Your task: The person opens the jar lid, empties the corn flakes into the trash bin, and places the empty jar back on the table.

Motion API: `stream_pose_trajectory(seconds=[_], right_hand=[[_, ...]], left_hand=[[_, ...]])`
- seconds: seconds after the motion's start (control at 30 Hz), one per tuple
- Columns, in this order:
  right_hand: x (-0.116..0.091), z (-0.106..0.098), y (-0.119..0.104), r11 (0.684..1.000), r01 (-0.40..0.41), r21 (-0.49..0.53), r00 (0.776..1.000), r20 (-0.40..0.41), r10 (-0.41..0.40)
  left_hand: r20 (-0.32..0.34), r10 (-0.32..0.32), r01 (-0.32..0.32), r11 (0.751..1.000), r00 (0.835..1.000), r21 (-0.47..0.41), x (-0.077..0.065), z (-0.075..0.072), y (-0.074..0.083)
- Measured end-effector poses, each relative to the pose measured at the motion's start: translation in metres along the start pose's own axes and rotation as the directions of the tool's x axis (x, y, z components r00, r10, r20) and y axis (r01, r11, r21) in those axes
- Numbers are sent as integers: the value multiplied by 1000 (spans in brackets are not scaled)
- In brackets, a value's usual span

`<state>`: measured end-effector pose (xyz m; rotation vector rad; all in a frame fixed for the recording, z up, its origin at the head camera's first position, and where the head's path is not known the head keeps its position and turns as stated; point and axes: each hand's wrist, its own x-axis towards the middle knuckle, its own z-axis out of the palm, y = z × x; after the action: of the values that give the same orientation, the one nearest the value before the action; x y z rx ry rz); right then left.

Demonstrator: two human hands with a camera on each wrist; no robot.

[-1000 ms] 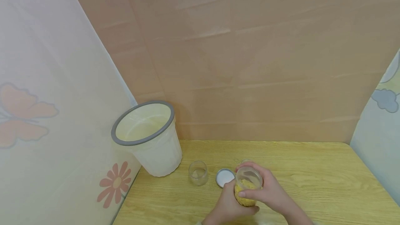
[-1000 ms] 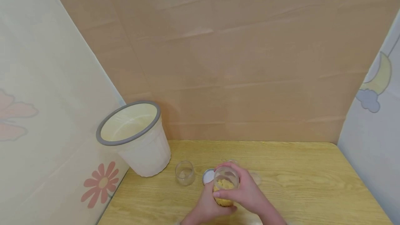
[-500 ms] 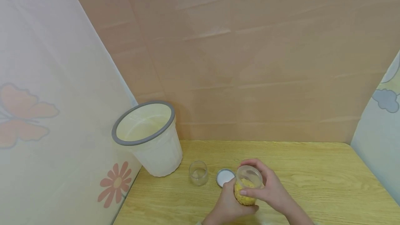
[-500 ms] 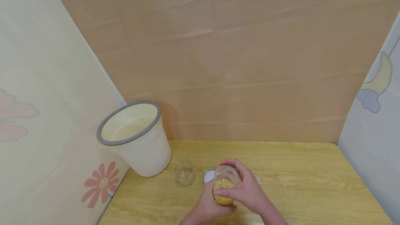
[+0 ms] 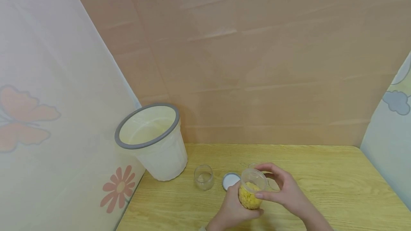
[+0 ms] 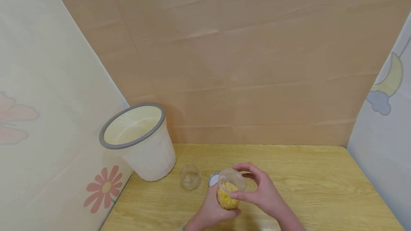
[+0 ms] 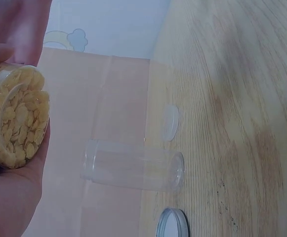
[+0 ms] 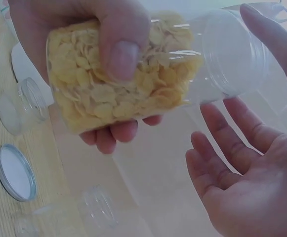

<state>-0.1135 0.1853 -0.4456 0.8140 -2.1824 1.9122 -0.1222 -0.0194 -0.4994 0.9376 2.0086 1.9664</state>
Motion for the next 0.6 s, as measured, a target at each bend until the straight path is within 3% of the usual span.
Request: stream_pose_trajectory(seconds=[0.13,0.27,0.47,0.6], right_hand=[[-1,-4,1,1000,7,-7,1000,16,-6],[0,-5,-2,1000,24,-7,998,63,-23],[2,3,-8,999,36,-4,994,102,-36],[4,13,-6,999,-2,52,993,121,-5]], left_hand=[[2,-10,10,1000,1000,2,0,-1,2],[-1,20,-20,1000,1000,2,1,-1,1],[5,72,-72,997,997,16,0,-1,-1],[32,86,-86,996,996,-7,0,2,-4]])
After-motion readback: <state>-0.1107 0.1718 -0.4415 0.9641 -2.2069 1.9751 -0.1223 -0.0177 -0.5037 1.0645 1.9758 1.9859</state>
